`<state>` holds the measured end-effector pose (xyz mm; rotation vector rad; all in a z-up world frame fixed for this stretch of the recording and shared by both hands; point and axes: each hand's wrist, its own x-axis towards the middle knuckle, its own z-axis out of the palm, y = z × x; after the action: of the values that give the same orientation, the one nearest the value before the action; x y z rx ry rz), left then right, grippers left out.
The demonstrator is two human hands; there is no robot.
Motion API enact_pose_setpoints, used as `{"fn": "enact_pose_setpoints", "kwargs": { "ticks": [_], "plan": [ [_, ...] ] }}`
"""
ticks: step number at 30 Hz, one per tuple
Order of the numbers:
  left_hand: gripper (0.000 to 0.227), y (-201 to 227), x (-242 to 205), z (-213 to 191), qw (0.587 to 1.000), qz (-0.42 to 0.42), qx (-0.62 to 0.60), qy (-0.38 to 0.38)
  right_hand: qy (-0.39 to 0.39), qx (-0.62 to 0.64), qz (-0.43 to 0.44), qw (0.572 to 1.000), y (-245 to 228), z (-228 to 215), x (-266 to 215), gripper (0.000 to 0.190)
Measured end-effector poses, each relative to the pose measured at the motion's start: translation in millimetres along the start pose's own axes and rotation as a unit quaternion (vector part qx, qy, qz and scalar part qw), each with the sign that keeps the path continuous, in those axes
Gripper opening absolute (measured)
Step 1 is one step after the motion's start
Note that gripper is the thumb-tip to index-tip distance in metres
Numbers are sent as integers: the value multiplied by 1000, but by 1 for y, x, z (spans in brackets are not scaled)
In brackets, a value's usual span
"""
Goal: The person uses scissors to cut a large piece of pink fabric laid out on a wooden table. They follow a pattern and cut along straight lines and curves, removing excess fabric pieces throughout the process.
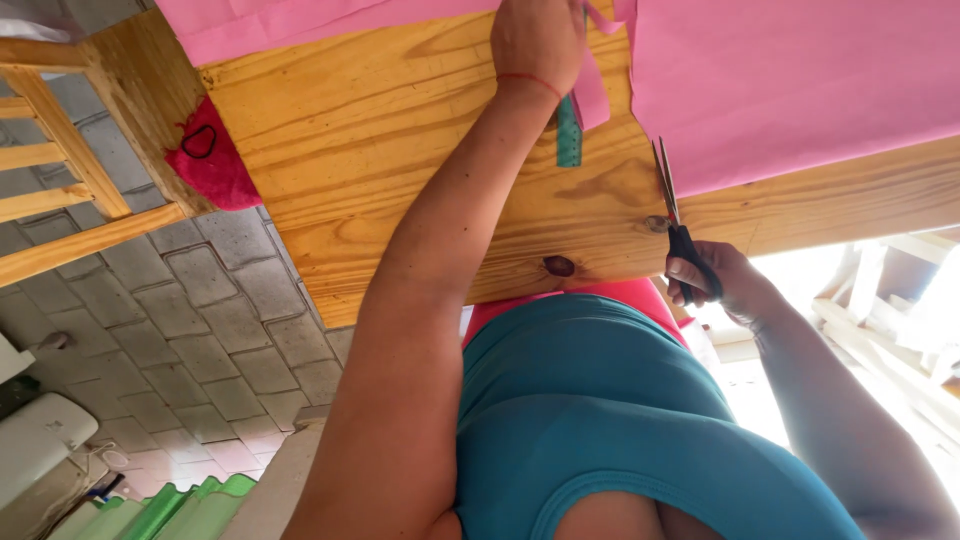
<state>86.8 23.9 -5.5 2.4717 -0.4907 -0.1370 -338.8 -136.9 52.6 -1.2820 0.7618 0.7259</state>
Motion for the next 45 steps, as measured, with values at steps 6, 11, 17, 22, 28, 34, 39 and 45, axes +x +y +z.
{"fn": "enact_pose_setpoints", "kwargs": {
  "ticks": [6, 11, 17, 22, 28, 34, 39, 45],
  "plan": [
    [73, 16, -55, 1, 903, 400, 107, -113, 58, -11, -2, 998, -18, -4, -19, 39],
    [19, -4, -54, 4, 898, 399, 179, -53, 66, 1, -5, 998, -7, -31, -25, 38],
    [50, 1, -47, -22, 916, 317, 243, 34, 14, 29, -43, 999, -10, -39, -10, 39],
    [34, 30, -37, -13, 933, 305, 190, -2, -8, 74, -56, 996, -30, -7, 14, 52],
    [91, 38, -6, 24, 936, 285, 196, -60, 9, 140, -63, 988, -68, 55, 34, 53],
    [44, 24, 17, 37, 948, 252, 163, -104, 88, 172, -92, 977, -74, 117, 55, 48],
    [19, 5, 37, 48, 932, 327, 130, -89, 140, 200, -132, 961, -65, 166, 73, 47],
    [20, -14, 65, 52, 891, 423, 123, -110, 143, 229, -137, 953, -96, 177, 100, 51]
  ]
}}
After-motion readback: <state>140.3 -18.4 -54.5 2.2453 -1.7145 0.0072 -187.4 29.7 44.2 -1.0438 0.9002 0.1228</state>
